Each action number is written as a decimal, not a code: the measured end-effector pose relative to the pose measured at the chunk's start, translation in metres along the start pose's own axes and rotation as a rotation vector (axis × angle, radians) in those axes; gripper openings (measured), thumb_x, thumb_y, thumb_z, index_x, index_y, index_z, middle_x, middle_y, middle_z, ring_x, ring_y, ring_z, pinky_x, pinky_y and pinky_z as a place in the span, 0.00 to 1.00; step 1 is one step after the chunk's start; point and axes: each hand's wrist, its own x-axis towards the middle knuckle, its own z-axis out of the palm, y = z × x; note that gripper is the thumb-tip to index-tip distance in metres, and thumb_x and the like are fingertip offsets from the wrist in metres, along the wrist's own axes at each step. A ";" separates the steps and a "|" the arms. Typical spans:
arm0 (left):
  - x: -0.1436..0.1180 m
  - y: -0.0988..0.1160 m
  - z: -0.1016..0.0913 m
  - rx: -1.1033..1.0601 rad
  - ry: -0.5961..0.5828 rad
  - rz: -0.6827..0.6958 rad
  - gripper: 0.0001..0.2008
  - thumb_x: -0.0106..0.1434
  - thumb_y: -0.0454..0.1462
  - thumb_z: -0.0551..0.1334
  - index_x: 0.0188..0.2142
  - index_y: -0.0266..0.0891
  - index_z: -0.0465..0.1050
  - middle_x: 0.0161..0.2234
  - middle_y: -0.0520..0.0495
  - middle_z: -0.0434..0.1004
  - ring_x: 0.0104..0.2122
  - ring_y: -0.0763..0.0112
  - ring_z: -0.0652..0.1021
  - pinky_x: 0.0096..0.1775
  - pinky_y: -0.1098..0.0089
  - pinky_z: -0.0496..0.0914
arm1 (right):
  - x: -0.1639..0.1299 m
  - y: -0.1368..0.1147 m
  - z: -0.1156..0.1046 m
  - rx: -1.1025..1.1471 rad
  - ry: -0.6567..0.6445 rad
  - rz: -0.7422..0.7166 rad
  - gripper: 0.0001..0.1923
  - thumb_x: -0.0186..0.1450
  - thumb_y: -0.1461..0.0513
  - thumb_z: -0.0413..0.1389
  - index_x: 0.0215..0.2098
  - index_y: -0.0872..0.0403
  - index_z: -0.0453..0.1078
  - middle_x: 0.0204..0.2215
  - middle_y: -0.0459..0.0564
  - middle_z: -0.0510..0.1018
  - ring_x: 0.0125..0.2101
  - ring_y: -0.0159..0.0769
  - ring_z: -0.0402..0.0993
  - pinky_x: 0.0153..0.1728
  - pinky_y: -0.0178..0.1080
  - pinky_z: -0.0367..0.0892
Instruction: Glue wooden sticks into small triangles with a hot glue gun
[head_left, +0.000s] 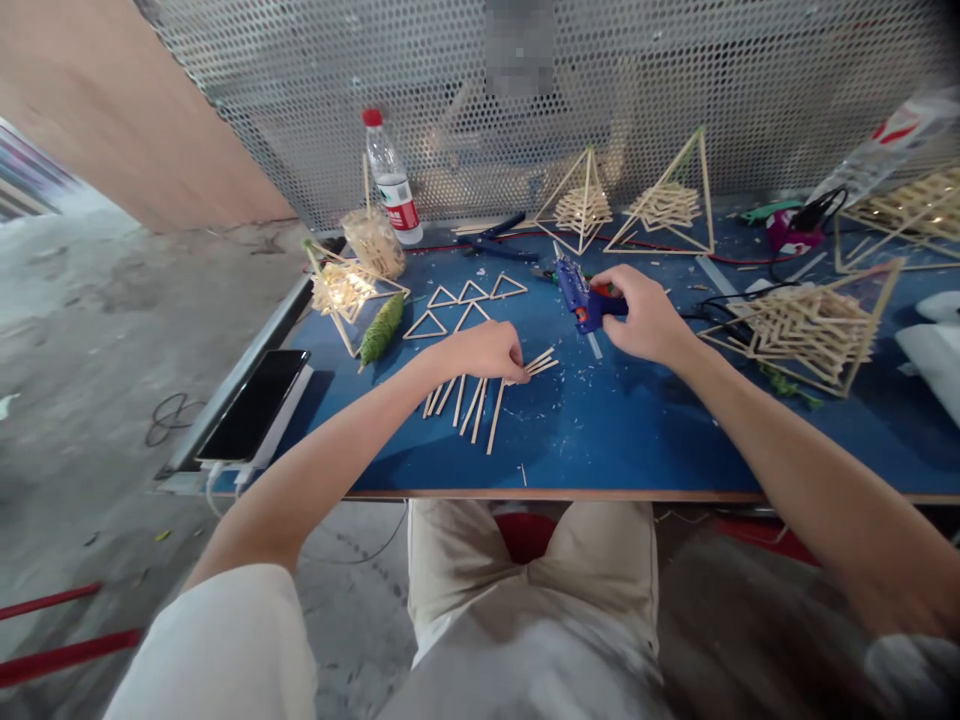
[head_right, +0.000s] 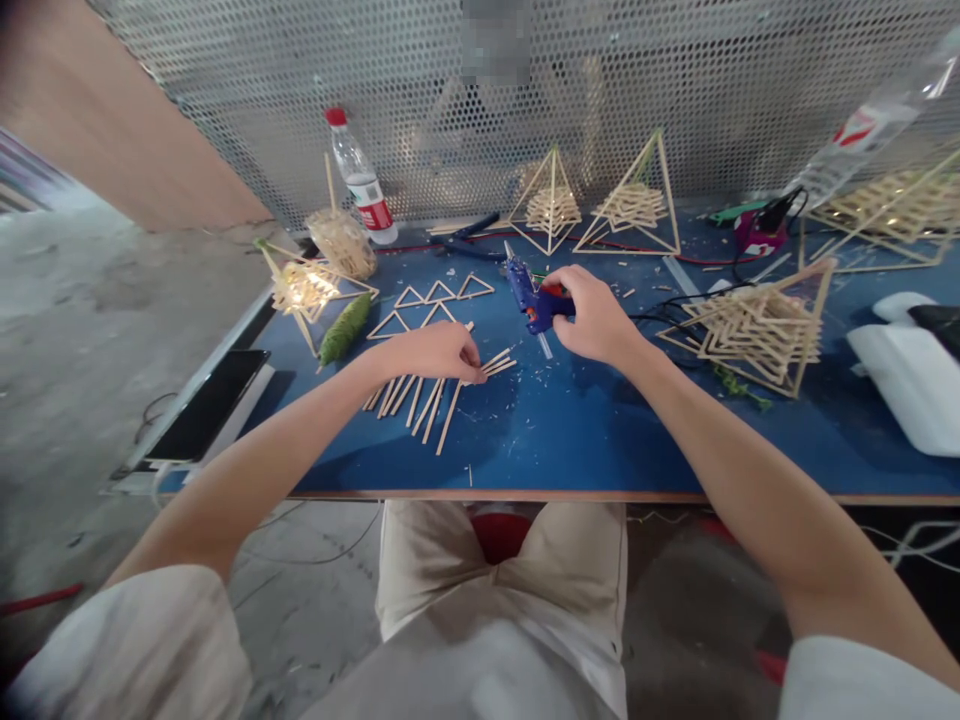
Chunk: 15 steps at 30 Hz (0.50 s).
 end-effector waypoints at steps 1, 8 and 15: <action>-0.001 -0.002 -0.001 -0.010 -0.004 -0.011 0.17 0.65 0.48 0.68 0.32 0.37 0.89 0.27 0.43 0.84 0.27 0.64 0.78 0.36 0.62 0.65 | 0.000 0.000 0.001 0.008 -0.001 0.009 0.24 0.59 0.65 0.58 0.54 0.49 0.74 0.55 0.59 0.83 0.54 0.56 0.82 0.61 0.58 0.76; -0.008 -0.024 -0.011 0.002 0.318 -0.233 0.20 0.69 0.51 0.68 0.38 0.35 0.88 0.37 0.37 0.89 0.36 0.59 0.83 0.41 0.61 0.70 | -0.002 -0.005 0.015 0.210 -0.035 0.116 0.17 0.65 0.56 0.64 0.51 0.47 0.73 0.48 0.56 0.85 0.48 0.56 0.83 0.54 0.59 0.78; 0.000 -0.038 0.005 -0.032 0.302 -0.223 0.14 0.67 0.43 0.66 0.35 0.36 0.89 0.32 0.37 0.86 0.34 0.57 0.83 0.41 0.59 0.71 | -0.010 -0.018 0.030 0.446 -0.062 0.370 0.19 0.70 0.42 0.65 0.40 0.47 0.75 0.25 0.49 0.76 0.26 0.41 0.73 0.34 0.49 0.75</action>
